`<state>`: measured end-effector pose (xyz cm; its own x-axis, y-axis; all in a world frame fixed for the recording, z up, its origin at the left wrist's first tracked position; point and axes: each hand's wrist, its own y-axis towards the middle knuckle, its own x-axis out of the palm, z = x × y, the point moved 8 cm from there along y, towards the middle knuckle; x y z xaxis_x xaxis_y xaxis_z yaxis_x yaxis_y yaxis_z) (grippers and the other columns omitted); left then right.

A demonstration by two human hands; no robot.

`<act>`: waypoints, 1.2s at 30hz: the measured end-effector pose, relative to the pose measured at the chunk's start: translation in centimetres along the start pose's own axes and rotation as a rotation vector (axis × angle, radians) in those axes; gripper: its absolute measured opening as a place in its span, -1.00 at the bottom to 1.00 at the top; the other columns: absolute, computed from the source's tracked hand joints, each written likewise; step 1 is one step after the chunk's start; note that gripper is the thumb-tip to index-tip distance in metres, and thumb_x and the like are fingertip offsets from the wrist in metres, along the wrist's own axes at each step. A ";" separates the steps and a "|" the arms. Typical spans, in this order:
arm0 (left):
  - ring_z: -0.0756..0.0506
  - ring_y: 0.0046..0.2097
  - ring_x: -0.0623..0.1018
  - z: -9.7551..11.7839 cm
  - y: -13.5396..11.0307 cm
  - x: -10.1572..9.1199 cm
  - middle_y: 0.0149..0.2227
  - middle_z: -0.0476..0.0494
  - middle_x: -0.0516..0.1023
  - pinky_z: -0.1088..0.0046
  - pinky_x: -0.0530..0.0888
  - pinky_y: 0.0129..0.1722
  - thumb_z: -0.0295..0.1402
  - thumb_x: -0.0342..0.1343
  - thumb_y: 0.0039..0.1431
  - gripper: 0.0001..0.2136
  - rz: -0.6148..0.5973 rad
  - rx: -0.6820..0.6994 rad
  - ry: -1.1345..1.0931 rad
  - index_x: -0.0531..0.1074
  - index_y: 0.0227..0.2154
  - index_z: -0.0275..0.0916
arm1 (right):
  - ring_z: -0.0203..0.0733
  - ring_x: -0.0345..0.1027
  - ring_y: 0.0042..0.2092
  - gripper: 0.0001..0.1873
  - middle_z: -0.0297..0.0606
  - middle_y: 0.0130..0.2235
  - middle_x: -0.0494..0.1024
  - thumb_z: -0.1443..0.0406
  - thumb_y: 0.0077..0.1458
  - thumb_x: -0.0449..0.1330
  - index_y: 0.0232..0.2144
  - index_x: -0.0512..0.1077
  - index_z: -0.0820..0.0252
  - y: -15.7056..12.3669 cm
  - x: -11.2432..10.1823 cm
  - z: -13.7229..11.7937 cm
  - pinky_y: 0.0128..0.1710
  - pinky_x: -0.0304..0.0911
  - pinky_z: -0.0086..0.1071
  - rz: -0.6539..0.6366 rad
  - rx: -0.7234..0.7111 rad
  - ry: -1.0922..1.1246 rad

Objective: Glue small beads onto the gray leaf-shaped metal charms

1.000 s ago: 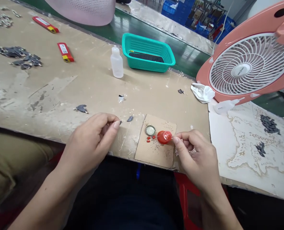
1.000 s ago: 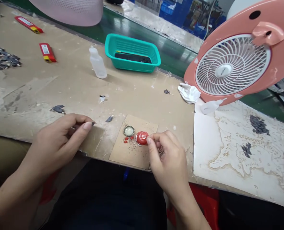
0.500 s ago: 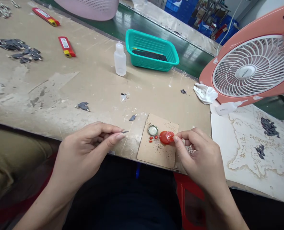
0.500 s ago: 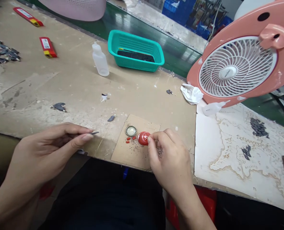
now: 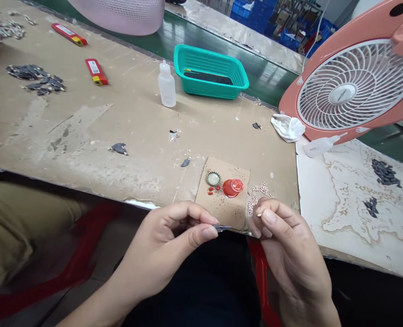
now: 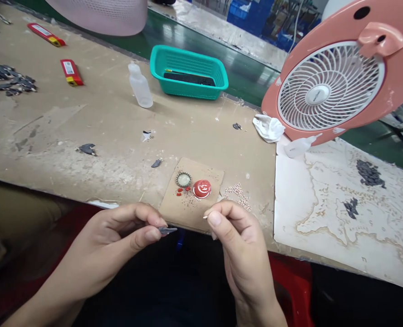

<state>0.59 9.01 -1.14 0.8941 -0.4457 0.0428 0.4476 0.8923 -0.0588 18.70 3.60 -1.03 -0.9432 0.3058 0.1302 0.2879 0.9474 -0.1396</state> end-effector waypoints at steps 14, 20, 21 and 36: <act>0.09 -0.38 0.56 0.5 -1.2 2.6 -0.44 0.11 0.64 0.73 0.46 -0.34 -0.47 0.32 0.11 -0.91 -0.024 -0.044 -0.070 0.61 -0.42 -0.13 | -0.39 0.23 -0.41 -0.92 -0.45 -0.42 0.37 0.33 0.23 0.23 -0.31 0.51 0.02 -4.3 1.4 -3.3 -0.44 0.17 -0.48 0.005 -0.354 -0.420; 0.09 -0.38 0.58 0.7 -1.4 2.7 -0.44 0.13 0.64 0.74 0.48 -0.32 -0.49 0.32 0.10 -0.90 -0.018 -0.044 -0.065 0.60 -0.44 -0.14 | -0.40 0.24 -0.42 -0.91 -0.46 -0.43 0.37 0.36 0.20 0.24 -0.31 0.51 0.02 -4.2 1.8 -3.5 -0.46 0.17 -0.47 -0.010 -0.380 -0.480; 0.09 -0.38 0.58 0.7 -1.4 2.7 -0.44 0.13 0.64 0.74 0.48 -0.32 -0.49 0.32 0.10 -0.90 -0.015 -0.046 -0.066 0.60 -0.44 -0.14 | -0.40 0.25 -0.42 -0.90 -0.46 -0.43 0.37 0.36 0.20 0.24 -0.31 0.51 0.02 -4.2 1.8 -3.5 -0.46 0.17 -0.47 -0.011 -0.378 -0.483; 0.07 -0.41 0.58 0.4 -1.5 2.9 -0.47 0.08 0.63 0.72 0.50 -0.36 -0.50 0.30 0.11 -0.90 -0.001 -0.050 -0.104 0.59 -0.46 -0.18 | -0.35 0.26 -0.43 -0.90 -0.42 -0.43 0.39 0.38 0.17 0.25 -0.34 0.50 0.05 -4.3 1.8 -3.2 -0.45 0.19 -0.42 -0.007 -0.375 -0.504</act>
<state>2.52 6.46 -0.50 0.8887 -0.4347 0.1458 0.4511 0.8858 -0.1087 16.29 0.42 2.92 -0.8813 0.3042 -0.3616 0.2341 0.9458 0.2249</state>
